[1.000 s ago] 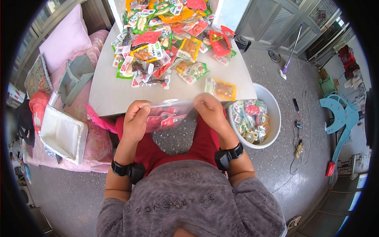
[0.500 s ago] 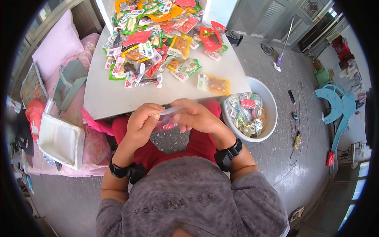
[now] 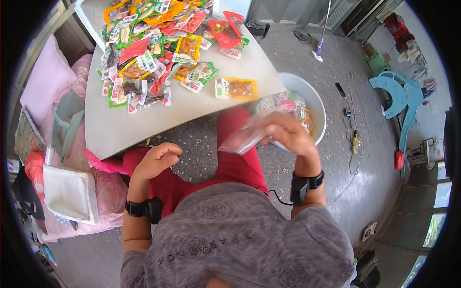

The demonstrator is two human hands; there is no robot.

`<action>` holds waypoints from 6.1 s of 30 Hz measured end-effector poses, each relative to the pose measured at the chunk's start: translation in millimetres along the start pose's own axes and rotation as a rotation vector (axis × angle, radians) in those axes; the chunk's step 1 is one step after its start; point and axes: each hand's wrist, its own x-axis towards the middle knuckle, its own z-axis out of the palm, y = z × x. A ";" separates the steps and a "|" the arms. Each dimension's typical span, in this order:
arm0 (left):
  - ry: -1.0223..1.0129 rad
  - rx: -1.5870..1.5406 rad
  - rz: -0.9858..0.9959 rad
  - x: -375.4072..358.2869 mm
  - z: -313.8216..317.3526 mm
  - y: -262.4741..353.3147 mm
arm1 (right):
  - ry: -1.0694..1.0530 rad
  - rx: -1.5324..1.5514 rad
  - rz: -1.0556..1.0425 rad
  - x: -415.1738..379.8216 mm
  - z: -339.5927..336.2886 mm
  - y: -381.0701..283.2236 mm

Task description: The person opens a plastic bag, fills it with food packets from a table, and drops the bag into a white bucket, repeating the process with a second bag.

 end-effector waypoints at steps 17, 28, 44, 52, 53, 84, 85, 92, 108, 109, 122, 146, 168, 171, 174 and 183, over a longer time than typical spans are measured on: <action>0.594 1.287 0.104 -48.3 -28.9 -90.0 | 0.598 -0.887 0.813 -93.5 -160.9 176.7; 0.624 1.344 0.056 -46.0 -24.2 -90.1 | 0.626 -0.667 0.804 -88.6 -175.1 297.7; 0.651 1.356 0.045 -48.9 -23.8 -88.9 | 0.708 -1.040 0.786 -122.3 -198.2 374.9; 0.656 1.344 0.060 -48.1 -25.4 -91.8 | 0.573 -0.805 0.972 -97.7 -85.0 333.8; 0.663 1.347 0.067 -48.1 -25.2 -91.5 | 0.616 -0.718 0.972 -90.1 -78.9 334.8; 0.794 1.273 0.081 -64.8 -31.4 -94.8 | 0.600 -1.026 -0.194 158.0 -13.2 192.4; 0.793 1.270 0.076 -65.7 -32.2 -94.9 | 0.585 -0.996 -0.237 154.4 -5.3 193.3; 0.841 1.176 0.123 -61.0 -33.2 -85.3 | 0.323 -0.652 -0.465 101.8 87.4 161.9; -0.045 -0.185 1.132 -24.2 20.5 186.5 | 0.313 -0.599 -0.248 55.7 109.3 202.5; -0.011 -0.279 1.182 -24.8 33.3 193.5 | 0.366 -0.590 -0.216 55.8 111.7 196.3; 0.171 -0.582 1.593 -15.5 80.3 217.9 | 0.283 -0.669 -0.253 58.2 109.7 186.2; 0.349 0.077 1.453 -34.8 63.9 219.0 | 0.224 -0.669 -0.286 68.5 112.2 198.8; 0.768 0.989 0.736 -17.9 -26.4 55.1 | 0.189 -0.613 -0.247 68.5 112.6 189.5; 0.866 1.047 0.521 -33.8 -41.5 -1.9 | 0.109 -0.583 -0.245 73.8 115.1 190.5; 0.877 1.099 0.383 -46.0 -47.3 -48.8 | 0.006 -0.591 -0.213 81.2 117.7 192.6; 0.766 1.164 0.142 -54.0 -22.3 -98.4 | -0.315 -0.789 0.062 79.2 126.6 228.5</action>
